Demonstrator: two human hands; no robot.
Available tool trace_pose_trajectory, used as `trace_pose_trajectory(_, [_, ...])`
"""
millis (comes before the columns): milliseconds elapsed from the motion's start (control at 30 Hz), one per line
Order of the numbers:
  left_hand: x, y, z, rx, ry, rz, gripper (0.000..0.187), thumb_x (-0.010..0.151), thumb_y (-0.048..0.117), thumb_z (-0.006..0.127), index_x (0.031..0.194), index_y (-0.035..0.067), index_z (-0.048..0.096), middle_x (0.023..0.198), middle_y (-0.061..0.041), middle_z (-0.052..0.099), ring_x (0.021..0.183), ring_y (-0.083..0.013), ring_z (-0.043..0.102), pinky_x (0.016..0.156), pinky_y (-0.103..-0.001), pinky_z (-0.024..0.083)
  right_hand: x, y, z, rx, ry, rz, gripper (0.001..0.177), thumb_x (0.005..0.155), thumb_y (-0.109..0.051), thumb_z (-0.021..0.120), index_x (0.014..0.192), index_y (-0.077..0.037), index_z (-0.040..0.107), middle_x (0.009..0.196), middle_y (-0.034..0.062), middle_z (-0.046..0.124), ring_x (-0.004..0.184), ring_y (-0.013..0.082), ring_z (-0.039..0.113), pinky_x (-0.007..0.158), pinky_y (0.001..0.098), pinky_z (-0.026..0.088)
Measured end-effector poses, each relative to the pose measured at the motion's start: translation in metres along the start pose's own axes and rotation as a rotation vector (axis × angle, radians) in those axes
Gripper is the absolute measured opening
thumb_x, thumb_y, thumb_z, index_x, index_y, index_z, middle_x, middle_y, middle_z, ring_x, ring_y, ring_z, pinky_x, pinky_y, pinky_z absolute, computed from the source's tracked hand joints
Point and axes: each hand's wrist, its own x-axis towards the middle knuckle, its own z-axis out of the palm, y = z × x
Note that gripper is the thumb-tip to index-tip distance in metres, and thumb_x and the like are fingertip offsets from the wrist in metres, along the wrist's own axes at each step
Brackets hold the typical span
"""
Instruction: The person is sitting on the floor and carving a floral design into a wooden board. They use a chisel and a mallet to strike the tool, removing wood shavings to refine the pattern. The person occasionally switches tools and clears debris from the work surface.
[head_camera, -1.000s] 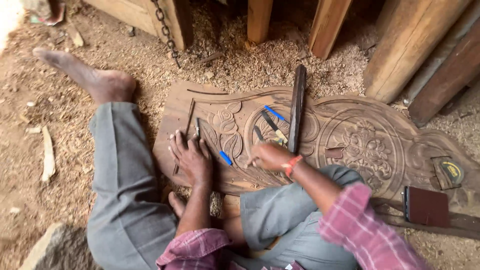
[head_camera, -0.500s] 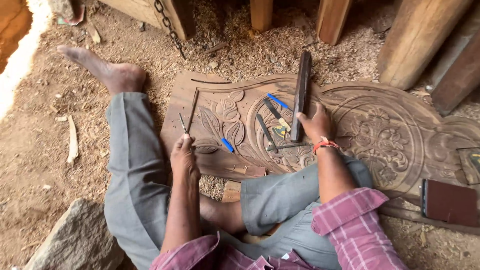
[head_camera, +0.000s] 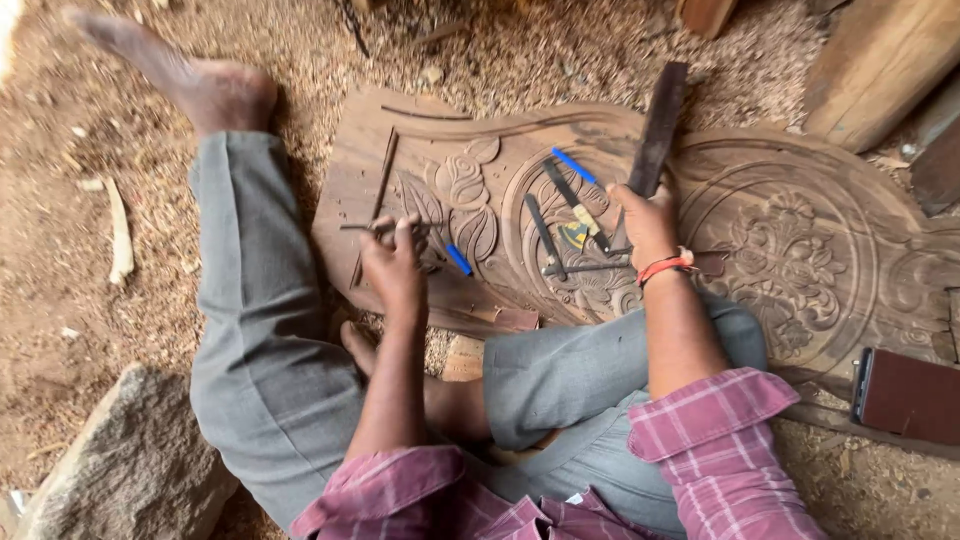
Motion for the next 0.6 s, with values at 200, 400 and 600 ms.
trace_pose_trajectory(200, [0.007,-0.022,0.015,0.359,0.022,0.409,0.019,0.106,0.010,0.061,0.117,-0.002,0.051,0.106,-0.017,0.074,0.098,-0.0206,0.075,0.083,-0.031,0.060,-0.034,-0.051,0.011,0.064,-0.128,0.015,0.028,0.089,-0.003,0.072,0.114,-0.003,0.060,0.090,0.0034,0.064,0.073,0.0133,0.062,0.069,0.0280,0.051])
trace_pose_trajectory(400, [0.008,-0.025,0.014,0.462,0.042,0.490,0.017,0.108,0.008,0.061,0.117,-0.002,0.050,0.110,-0.019,0.069,0.101,-0.0246,0.073,0.085,-0.035,0.057,-0.056,-0.084,0.029,0.101,-0.389,-0.199,0.032,0.092,-0.004,0.075,0.118,-0.006,0.057,0.102,-0.0011,0.067,0.091,0.0079,0.065,0.085,0.0251,0.057])
trace_pose_trajectory(600, [0.010,-0.028,0.013,0.552,0.049,0.480,0.015,0.109,0.010,0.061,0.119,0.001,0.054,0.113,-0.020,0.068,0.100,-0.0287,0.071,0.086,-0.040,0.057,-0.075,-0.107,0.062,-0.272,-0.571,-0.320,0.032,0.090,-0.010,0.083,0.115,-0.004,0.063,0.099,0.0018,0.070,0.087,0.0083,0.065,0.079,0.0251,0.056])
